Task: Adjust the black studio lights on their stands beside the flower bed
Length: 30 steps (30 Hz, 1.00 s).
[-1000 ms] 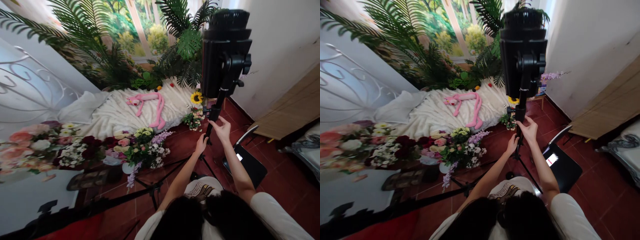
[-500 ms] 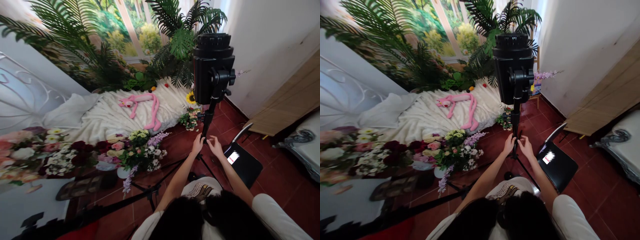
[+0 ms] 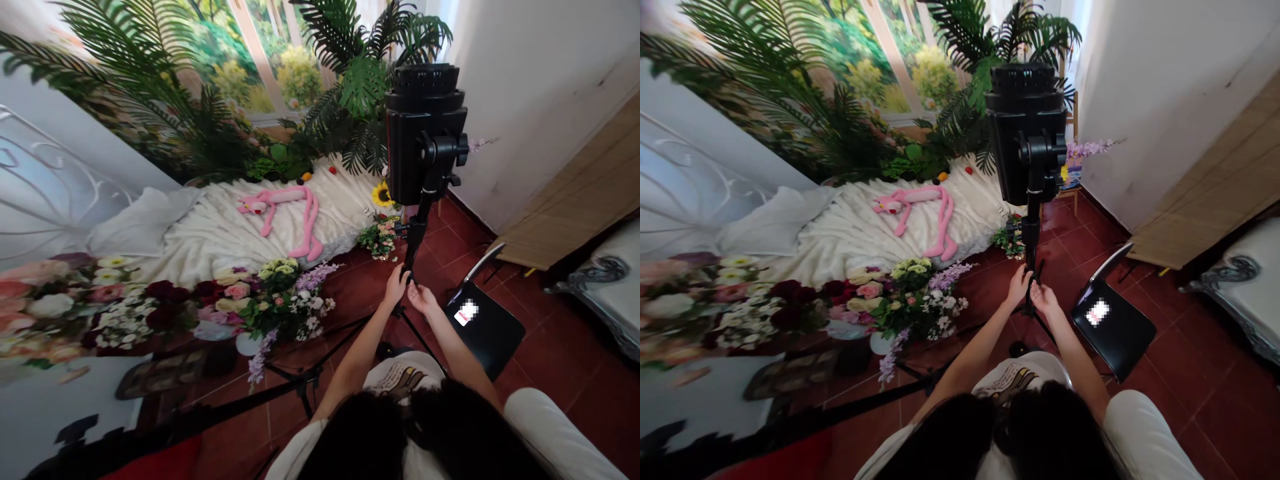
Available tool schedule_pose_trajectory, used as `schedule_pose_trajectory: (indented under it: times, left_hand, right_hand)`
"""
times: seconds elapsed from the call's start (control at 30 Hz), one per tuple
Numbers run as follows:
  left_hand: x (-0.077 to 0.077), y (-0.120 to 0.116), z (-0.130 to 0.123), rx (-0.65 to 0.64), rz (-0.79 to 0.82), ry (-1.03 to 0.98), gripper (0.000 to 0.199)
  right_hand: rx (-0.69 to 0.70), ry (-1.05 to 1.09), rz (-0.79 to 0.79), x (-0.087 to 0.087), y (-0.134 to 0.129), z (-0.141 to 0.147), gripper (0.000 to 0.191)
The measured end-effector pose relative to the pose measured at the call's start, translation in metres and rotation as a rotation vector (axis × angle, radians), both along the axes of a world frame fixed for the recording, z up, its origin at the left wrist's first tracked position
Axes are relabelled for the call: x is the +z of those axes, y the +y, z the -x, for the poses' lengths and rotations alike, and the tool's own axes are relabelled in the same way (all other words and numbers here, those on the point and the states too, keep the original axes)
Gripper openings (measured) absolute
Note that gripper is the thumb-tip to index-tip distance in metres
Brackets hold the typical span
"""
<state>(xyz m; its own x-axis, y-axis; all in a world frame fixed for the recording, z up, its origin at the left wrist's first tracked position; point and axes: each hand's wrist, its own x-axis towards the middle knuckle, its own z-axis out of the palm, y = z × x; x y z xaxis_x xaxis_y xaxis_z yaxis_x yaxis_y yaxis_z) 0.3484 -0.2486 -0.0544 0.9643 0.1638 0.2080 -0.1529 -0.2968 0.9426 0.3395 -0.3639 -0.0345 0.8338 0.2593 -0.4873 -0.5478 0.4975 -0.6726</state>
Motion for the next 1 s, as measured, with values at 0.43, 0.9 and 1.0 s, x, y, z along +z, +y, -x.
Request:
schedule_pose_trajectory:
  times: [0.43,0.9,1.0]
  left_hand:
    - [0.016,0.078,0.043,0.483,0.049,-0.034,0.036]
    - [0.011,0.18,0.165,1.17,-0.16,0.096,0.03]
    - [0.013,0.192,0.202,1.346,-0.189,0.142,0.03]
  right_hand:
    - [0.468,0.004,0.104,0.023,0.034,0.004,0.027]
    - [0.769,-0.287,0.265,0.023,0.19,0.044,0.013]
    - [0.918,-0.279,0.254,0.024,0.222,0.067,0.012]
